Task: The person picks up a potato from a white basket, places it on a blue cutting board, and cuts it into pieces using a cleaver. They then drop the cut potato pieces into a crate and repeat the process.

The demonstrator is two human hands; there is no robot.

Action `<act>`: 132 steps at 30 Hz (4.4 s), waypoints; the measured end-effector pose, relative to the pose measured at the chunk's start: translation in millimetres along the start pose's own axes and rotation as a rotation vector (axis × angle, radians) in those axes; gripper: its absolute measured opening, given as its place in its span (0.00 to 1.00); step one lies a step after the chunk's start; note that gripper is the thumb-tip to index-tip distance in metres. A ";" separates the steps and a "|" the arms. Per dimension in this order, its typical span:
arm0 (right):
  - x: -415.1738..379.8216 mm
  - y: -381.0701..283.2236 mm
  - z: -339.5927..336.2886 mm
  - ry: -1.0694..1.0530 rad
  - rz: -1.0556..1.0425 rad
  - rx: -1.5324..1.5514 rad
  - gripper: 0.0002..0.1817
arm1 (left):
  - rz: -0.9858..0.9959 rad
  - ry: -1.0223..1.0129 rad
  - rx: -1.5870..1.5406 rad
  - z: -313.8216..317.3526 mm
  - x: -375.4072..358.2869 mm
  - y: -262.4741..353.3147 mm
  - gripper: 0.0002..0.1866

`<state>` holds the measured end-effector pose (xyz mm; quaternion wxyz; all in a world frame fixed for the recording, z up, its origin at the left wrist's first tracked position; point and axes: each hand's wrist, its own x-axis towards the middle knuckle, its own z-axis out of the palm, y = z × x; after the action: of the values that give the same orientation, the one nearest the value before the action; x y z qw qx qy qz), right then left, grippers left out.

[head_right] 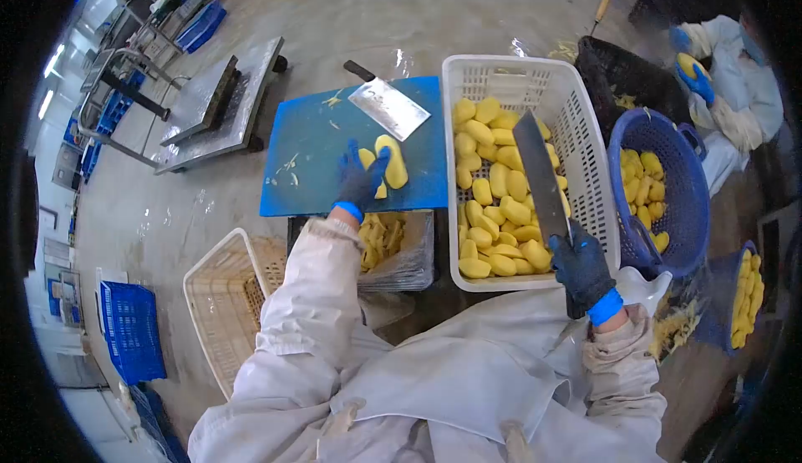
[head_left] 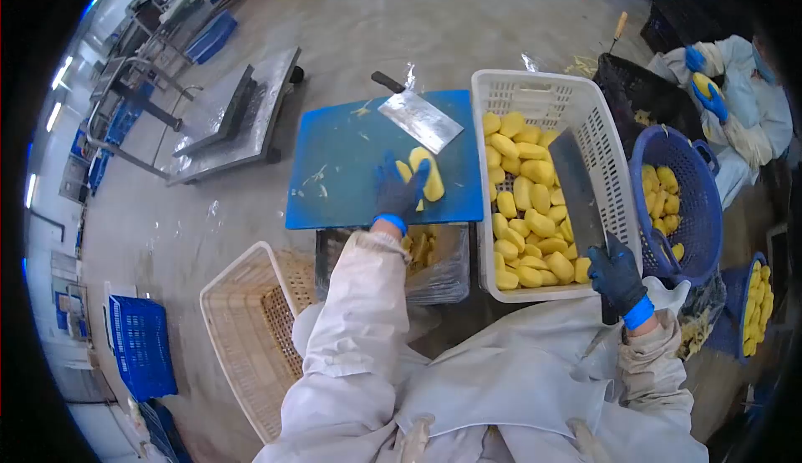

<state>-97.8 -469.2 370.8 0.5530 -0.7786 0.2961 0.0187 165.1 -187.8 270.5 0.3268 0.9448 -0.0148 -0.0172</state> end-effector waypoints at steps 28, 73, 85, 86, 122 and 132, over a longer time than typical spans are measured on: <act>42.9 56.6 -93.3 0.167 0.306 0.395 0.09 | 1.164 -0.549 0.569 338.1 -76.1 95.5 0.33; 45.6 -68.7 187.9 -0.171 -0.368 -0.653 0.20 | 0.114 0.186 -0.300 35.1 -11.0 -29.0 0.20; 103.0 -80.7 244.4 -0.181 -0.346 -0.602 0.17 | 0.124 0.151 -0.356 31.9 -20.9 -33.0 0.25; 95.1 -74.4 240.8 -0.170 -0.372 -0.591 0.17 | 0.212 0.205 -0.287 37.2 -24.2 -37.9 0.25; 32.4 -61.2 194.4 -0.345 -0.636 -0.973 0.10 | 0.001 0.187 -0.375 1.8 -39.7 -93.9 0.17; 23.8 -48.4 170.1 -0.237 -0.620 -0.676 0.16 | 0.185 0.202 -0.046 -12.4 -40.1 -79.1 0.23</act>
<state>-4.0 -321.0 337.5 0.2779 -0.9591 -0.0384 0.0369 126.8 -116.4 232.3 0.3484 0.9286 -0.0683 0.1081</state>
